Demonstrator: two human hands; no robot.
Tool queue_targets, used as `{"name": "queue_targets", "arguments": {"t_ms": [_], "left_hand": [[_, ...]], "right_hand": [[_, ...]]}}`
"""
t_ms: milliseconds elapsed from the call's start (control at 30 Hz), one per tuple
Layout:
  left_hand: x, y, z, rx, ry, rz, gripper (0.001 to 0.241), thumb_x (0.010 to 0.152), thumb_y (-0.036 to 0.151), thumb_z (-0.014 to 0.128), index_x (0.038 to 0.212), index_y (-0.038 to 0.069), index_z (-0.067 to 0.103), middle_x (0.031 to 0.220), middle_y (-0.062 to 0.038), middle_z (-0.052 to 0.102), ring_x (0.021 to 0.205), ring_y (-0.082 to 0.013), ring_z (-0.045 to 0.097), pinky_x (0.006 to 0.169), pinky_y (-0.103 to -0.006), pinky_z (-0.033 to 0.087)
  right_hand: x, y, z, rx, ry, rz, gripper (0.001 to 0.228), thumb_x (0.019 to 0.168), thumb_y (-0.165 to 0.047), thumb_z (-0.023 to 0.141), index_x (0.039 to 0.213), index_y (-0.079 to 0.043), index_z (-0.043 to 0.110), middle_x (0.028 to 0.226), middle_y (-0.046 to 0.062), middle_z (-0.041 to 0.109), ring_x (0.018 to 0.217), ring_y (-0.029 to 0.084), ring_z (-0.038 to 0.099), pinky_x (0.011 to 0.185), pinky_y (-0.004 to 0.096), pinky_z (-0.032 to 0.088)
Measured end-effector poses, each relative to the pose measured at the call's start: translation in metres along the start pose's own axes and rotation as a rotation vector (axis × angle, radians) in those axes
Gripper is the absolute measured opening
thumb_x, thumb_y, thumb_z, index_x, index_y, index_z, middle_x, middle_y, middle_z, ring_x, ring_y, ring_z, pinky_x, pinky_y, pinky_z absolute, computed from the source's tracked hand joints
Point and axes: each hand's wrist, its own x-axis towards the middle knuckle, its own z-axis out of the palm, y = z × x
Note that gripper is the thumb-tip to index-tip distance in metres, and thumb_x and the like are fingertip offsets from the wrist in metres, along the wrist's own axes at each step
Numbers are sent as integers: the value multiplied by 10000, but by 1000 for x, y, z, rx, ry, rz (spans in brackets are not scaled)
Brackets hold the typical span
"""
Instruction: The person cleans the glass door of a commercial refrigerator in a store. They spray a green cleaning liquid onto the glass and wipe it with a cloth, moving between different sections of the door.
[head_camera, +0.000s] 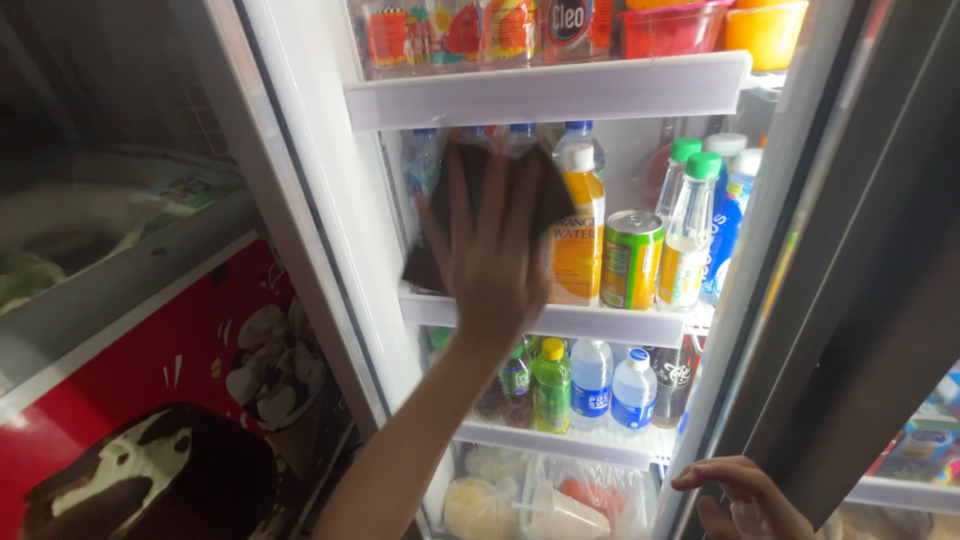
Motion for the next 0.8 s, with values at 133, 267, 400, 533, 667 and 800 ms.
{"name": "queue_targets", "arguments": {"t_ms": [133, 267, 400, 533, 667, 800], "left_hand": [[100, 42, 5, 6, 49, 133, 554, 1016, 250, 618, 1558, 259, 506, 1667, -9, 387, 1608, -330, 314, 1324, -603, 180], [72, 57, 10, -188, -98, 540, 488, 1041, 230, 615, 1524, 253, 549, 1628, -1, 441, 1556, -290, 364, 1295, -622, 259], [-73, 57, 3, -368, -291, 700, 416, 1082, 210, 580, 1496, 181, 607, 1596, 13, 514, 1476, -177, 496, 1205, -504, 407], [-179, 31, -9, -214, -288, 980, 503, 1047, 287, 539, 1541, 205, 586, 1605, 47, 523, 1504, -108, 464, 1231, -396, 278], [-160, 23, 0, -294, -320, 981, 498, 1046, 333, 524, 1500, 138, 589, 1541, -28, 551, 1441, -223, 480, 1235, -498, 299], [-88, 39, 30, -287, -185, 620, 398, 1062, 205, 579, 1456, 155, 599, 1557, -51, 512, 1461, -287, 466, 1184, -579, 279]], "right_hand": [[11, -17, 8, -19, -10, -47, 391, 838, 220, 534, 1173, 45, 633, 1055, 175, 672, 1064, 269, 726, 1029, 449, 547], [15, -52, 36, -25, 115, -95, 324, 837, 171, 578, 1134, 63, 648, 1030, 176, 701, 1041, 245, 726, 1021, 412, 555], [-2, -98, 58, -106, 275, -10, 298, 829, 155, 562, 1106, 93, 656, 1006, 191, 701, 1041, 235, 703, 1021, 372, 525], [-20, -130, 66, -192, 305, 63, 276, 859, 154, 555, 1116, 87, 629, 1026, 176, 692, 1045, 231, 695, 1025, 364, 527], [-39, -145, 62, -282, 307, 113, 276, 886, 133, 558, 1148, 72, 620, 1060, 155, 684, 1062, 217, 691, 936, 334, 539], [-51, -140, 59, -288, 309, 129, 273, 919, 120, 566, 1175, 49, 628, 1064, 144, 681, 1047, 209, 690, 814, 309, 545]]}}
